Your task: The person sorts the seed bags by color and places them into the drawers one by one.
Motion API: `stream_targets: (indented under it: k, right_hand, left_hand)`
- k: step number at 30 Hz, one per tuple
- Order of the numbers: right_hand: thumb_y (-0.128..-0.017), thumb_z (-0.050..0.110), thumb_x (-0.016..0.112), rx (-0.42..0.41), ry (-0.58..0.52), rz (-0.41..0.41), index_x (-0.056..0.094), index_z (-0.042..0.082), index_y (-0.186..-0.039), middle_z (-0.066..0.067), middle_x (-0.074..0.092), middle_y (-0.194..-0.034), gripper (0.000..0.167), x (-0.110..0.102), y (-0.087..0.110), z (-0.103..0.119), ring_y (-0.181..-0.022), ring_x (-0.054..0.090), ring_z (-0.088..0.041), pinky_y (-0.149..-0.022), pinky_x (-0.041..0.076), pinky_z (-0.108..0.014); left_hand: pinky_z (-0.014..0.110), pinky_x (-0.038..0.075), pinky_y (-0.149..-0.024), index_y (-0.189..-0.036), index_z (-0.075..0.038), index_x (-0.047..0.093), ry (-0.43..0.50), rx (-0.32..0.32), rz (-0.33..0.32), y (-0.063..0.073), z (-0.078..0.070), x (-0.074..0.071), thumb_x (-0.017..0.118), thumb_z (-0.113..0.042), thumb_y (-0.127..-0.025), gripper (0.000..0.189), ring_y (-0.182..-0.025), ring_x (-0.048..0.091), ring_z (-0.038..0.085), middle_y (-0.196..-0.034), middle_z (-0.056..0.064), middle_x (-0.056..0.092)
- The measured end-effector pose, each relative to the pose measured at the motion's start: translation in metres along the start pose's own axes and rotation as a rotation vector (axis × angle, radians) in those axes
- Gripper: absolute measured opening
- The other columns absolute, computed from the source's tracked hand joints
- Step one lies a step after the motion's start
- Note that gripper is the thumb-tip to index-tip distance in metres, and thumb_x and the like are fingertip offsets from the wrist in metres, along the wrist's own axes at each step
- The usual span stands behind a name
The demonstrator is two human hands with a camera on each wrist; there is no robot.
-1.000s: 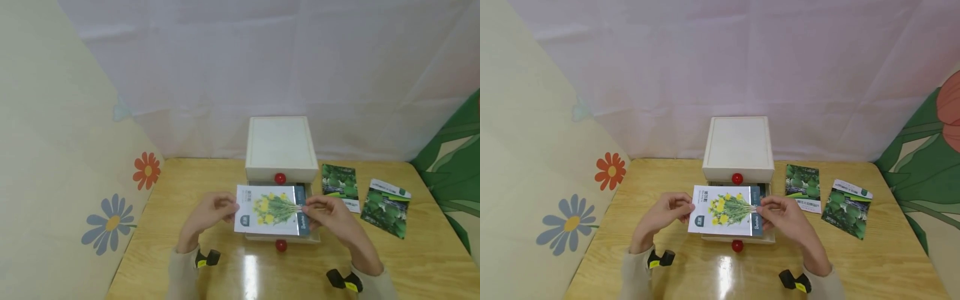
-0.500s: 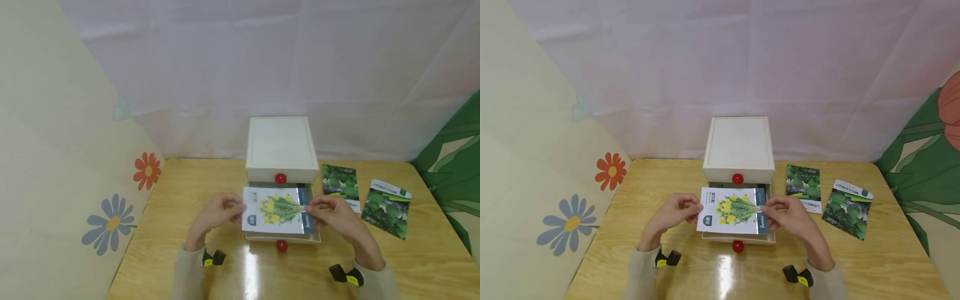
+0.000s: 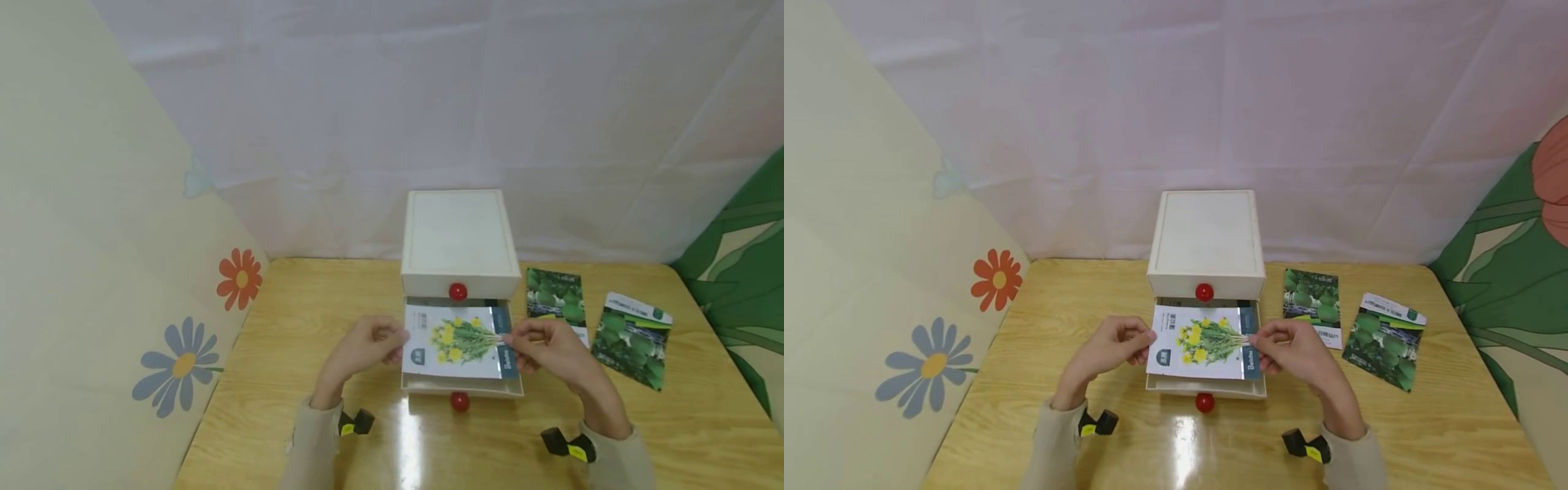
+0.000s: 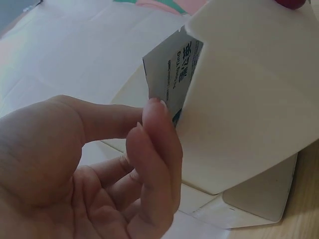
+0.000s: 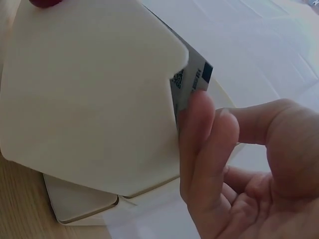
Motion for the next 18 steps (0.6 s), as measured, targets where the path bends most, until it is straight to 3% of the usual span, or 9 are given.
stream_targets:
  k: [12, 18]
  right_hand:
    - [-0.106, 0.017, 0.068, 0.024, 0.036, -0.011, 0.068, -0.010, -0.106, -0.010, 0.070, -0.082, 0.027, -0.0023, 0.0000, -0.0023, -0.068, 0.069, -0.017, -0.059, 0.063, -0.033]
    - [-0.105, 0.019, 0.069, 0.034, 0.062, -0.030, 0.069, -0.008, -0.104, -0.011, 0.070, -0.081, 0.028, -0.0040, -0.0003, -0.0025, -0.068, 0.069, -0.017, -0.058, 0.063, -0.033]
  left_hand:
    - [0.026, 0.060, -0.063, -0.104, -0.012, 0.078, -0.076, -0.009, -0.046, -0.0003, -0.0017, 0.0007, 0.067, -0.027, -0.106, 0.019, -0.072, 0.068, 0.017, -0.081, 0.003, 0.072]
    - [0.024, 0.054, -0.058, -0.098, -0.017, 0.077, -0.129, -0.005, -0.036, -0.0020, -0.0025, 0.0033, 0.067, -0.033, -0.106, 0.021, -0.065, 0.061, 0.015, -0.078, 0.003, 0.069]
Point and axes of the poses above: each hand's wrist, its own y-axis away from the middle knuckle, its own x-axis out of the palm, z = x × y, the point moved 9 cm from there along -y, towards the middle knuckle
